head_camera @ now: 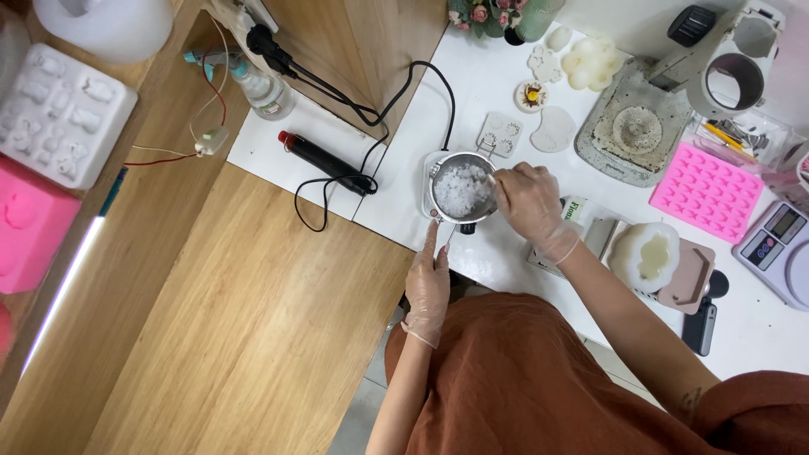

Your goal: Melting wax flakes in a small pot on an electric heater for candle making.

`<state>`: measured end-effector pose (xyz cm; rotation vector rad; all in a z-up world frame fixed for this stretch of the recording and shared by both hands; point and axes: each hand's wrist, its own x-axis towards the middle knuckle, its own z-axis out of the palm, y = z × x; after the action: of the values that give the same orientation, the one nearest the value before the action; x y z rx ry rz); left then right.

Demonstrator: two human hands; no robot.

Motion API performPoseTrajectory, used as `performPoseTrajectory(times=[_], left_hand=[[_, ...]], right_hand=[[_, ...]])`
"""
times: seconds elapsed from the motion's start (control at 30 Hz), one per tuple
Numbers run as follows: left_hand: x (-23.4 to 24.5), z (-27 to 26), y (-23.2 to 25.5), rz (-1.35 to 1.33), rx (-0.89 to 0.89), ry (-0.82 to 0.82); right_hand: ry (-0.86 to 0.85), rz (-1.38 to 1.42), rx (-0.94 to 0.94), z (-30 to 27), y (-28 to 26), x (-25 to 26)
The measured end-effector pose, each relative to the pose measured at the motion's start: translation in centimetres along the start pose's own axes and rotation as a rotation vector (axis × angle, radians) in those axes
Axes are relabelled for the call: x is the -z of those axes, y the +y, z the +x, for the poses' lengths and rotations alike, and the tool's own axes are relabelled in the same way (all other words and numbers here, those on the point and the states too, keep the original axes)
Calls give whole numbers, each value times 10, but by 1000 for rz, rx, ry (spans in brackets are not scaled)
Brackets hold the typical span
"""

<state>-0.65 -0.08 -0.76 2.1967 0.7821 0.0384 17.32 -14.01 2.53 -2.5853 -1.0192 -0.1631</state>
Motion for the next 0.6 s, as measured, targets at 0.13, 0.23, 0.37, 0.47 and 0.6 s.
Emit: performPoseTrajectory(times=[0.13, 0.23, 0.37, 0.47, 0.6], left_hand=[[5, 1, 6, -67, -1, -2], [2, 3, 5, 1, 73, -81], [2, 2, 4, -8, 3, -11], [-2, 2, 3, -10, 13, -21], [6, 2, 7, 31, 63, -72]], right_hand=[[-172, 150, -143, -10, -10, -8], [-142, 292, -46, -3, -9, -24], [41, 185, 119, 21, -13, -7], [-13, 60, 19, 28, -11, 12], [-176, 179, -143, 11, -11, -11]])
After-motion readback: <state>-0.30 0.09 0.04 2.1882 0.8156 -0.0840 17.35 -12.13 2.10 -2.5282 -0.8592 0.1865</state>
